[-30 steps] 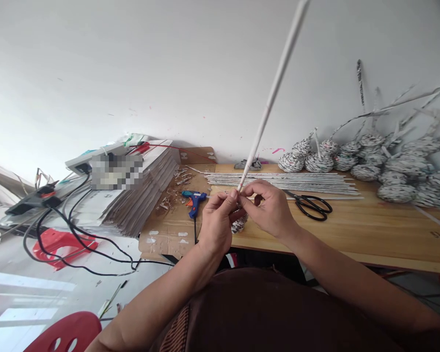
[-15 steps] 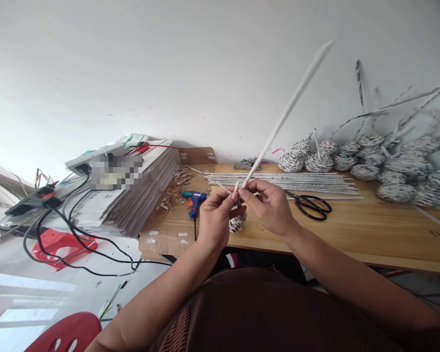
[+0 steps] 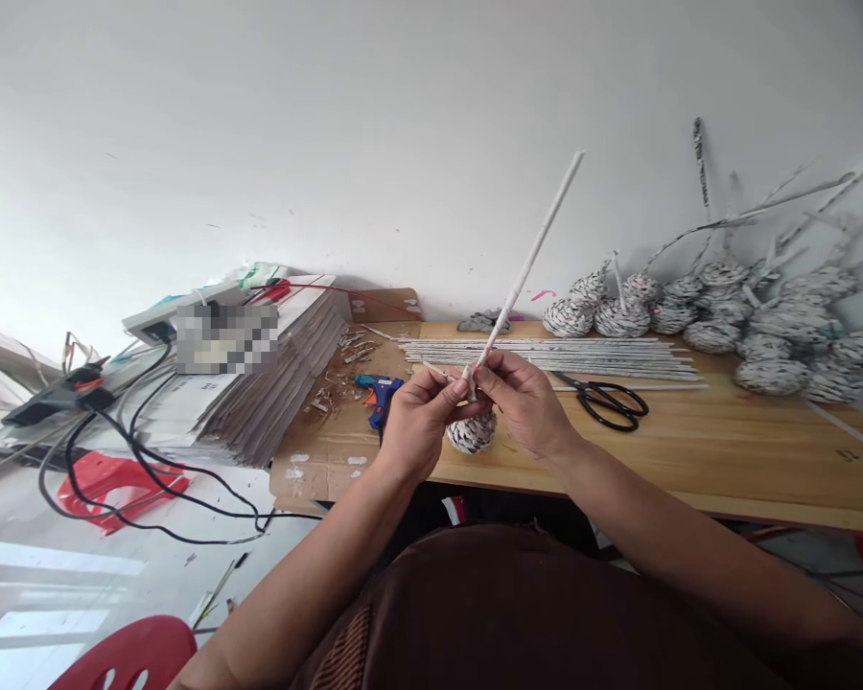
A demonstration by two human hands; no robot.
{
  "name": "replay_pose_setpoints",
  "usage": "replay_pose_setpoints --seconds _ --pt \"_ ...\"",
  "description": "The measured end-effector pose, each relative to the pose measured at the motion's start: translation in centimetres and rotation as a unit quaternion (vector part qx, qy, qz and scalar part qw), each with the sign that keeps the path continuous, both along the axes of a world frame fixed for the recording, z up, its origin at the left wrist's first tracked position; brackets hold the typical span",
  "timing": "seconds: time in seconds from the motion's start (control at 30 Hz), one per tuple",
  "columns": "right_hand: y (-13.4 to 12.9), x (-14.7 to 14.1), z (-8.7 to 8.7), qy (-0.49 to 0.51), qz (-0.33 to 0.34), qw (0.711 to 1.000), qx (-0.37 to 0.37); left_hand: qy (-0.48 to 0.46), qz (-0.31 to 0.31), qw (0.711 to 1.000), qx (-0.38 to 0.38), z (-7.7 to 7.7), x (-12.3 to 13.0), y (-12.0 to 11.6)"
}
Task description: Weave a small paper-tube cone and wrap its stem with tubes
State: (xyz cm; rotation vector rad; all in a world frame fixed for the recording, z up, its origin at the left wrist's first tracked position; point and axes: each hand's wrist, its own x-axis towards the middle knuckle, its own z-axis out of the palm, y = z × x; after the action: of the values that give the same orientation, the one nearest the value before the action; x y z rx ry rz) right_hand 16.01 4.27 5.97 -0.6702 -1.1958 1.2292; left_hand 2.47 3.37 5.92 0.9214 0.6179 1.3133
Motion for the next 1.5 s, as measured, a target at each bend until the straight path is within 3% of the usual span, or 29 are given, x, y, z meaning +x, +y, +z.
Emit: replay_pose_setpoints --seconds 0.2,0.47,0.57,0.73,0.87,1.17,1.5 --pt "0.1 0.2 -0.5 0.084 0.100 0.991 -0.025 0.023 -0.108 0.993 -0.028 0.7 -1.5 0.3" --pt "0.4 1.2 -0.5 0.074 0.198 0.976 -0.059 0.042 -0.125 0.991 -0.023 0.8 -1.2 -0.3" --pt "0.7 1.2 -0.5 0.055 0.170 0.982 -0.065 0.041 -0.076 0.996 -0.019 0.7 -0.6 -0.6" --pt "0.3 0.5 -0.6 -0.022 0.015 1.000 -0.007 0.027 0.062 0.998 -0.016 0.7 0.1 -0.6" --pt "-0.6 0.2 -0.2 -0.051 -0.041 0.997 0.033 0.027 0.093 0.995 -0.021 0.7 0.2 -0.4" --pt "-0.9 0.0 0.1 -0.014 -0.032 0.999 -0.031 0.037 0.049 0.998 -0.029 1.1 -0.7 -0.7" --pt "-1.4 -0.5 0.2 0.033 0.017 0.998 -0.041 0.010 0.042 0.999 -0.026 0.9 -0.7 -1.1"
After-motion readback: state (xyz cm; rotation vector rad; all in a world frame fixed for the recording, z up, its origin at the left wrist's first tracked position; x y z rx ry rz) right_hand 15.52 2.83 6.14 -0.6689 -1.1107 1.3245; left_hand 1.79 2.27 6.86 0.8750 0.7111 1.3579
